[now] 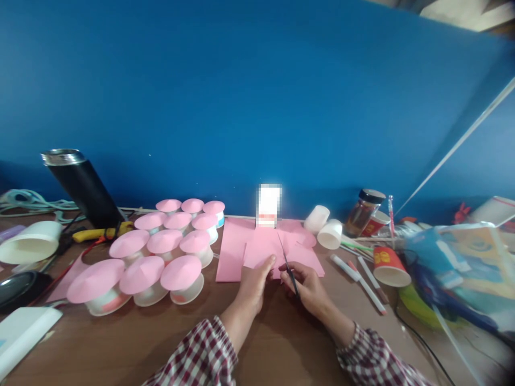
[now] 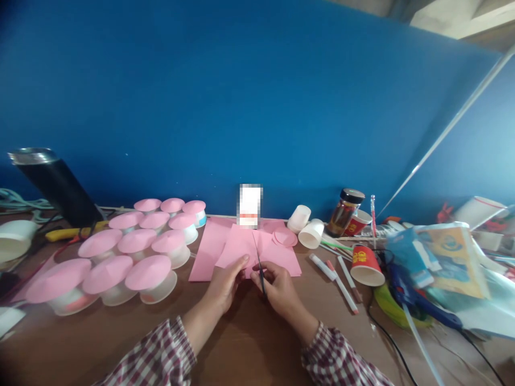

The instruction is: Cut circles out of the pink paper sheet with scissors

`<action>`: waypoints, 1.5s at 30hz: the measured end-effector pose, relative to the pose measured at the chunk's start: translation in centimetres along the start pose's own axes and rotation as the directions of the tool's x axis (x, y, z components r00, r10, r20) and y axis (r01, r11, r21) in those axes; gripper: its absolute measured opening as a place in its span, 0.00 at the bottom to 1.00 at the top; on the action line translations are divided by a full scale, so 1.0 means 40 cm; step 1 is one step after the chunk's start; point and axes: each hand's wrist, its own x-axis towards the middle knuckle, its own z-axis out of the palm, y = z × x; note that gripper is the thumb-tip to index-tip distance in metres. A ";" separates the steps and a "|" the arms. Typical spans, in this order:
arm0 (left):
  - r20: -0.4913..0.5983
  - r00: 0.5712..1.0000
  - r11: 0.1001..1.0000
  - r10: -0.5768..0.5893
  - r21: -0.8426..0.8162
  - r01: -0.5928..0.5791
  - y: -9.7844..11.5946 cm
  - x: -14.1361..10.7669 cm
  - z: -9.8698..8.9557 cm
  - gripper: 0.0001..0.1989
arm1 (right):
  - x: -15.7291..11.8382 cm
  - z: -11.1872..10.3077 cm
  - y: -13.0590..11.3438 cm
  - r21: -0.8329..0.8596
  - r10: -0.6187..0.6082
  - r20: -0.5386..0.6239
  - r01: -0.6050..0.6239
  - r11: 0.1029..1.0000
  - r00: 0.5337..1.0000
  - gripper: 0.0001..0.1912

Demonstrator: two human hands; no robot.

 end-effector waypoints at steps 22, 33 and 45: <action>-0.062 0.998 0.999 -0.016 -0.033 0.014 0.004 -0.002 0.003 0.17 | 0.000 -0.007 0.008 -0.063 -0.011 -0.018 0.010 0.998 1.000 0.20; -0.014 1.000 1.000 -0.015 -0.015 0.015 0.005 -0.005 0.003 0.15 | 0.000 -0.005 0.010 -0.018 0.009 0.005 -0.009 1.000 1.000 0.19; 0.008 1.000 1.000 -0.023 -0.003 0.023 0.003 -0.003 0.002 0.14 | 0.001 -0.009 0.006 0.017 -0.007 0.014 0.007 1.000 1.000 0.18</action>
